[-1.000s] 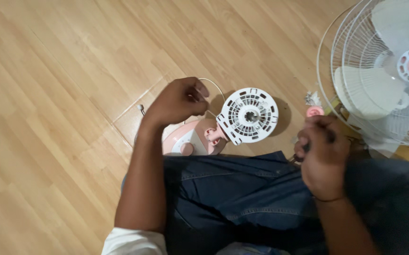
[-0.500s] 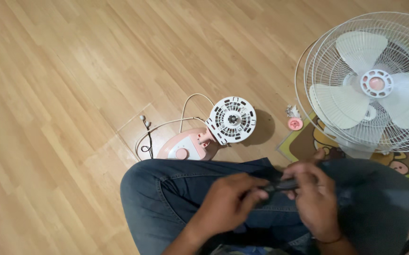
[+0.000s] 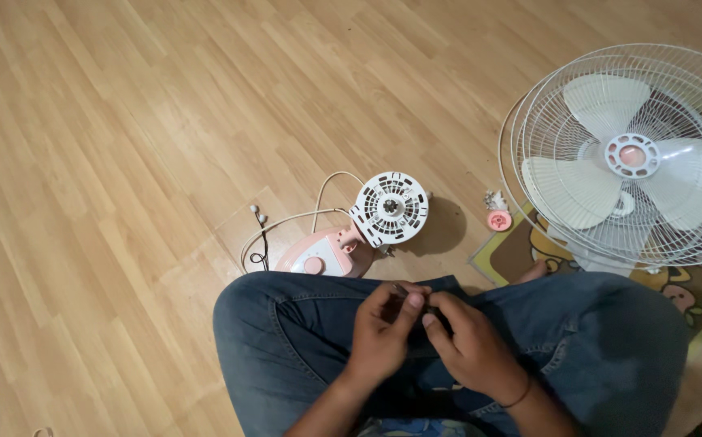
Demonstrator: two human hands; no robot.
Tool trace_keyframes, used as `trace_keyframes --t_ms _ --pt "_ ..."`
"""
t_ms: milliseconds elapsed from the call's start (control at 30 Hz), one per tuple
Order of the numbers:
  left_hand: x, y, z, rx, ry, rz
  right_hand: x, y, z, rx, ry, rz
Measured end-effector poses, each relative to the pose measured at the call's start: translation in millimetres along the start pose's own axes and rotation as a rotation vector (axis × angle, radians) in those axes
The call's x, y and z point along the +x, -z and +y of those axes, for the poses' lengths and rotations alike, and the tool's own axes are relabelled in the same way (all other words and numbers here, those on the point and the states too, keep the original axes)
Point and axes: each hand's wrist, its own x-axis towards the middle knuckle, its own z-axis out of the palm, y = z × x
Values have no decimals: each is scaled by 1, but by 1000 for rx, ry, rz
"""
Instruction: The person sits on the floor and disassembles a small pink fan. They remove the front grille, then use a screwdriver to loosen and remove the central hub from the fan motor housing.
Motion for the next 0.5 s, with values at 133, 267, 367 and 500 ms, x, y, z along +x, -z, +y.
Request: trace_keyframes --t_ms 133,267,367,500 --pt "-1 -6 -16 -133 66 192 4 -12 -3 -125 -162 4" --pt "7 -1 -19 -302 82 268 9 -22 -11 -174 -240 11" --pt "9 4 -20 -320 83 268 11 -20 -14 -101 -320 -19" --pt "9 5 -19 -276 59 231 10 -18 -9 -52 -327 -31"
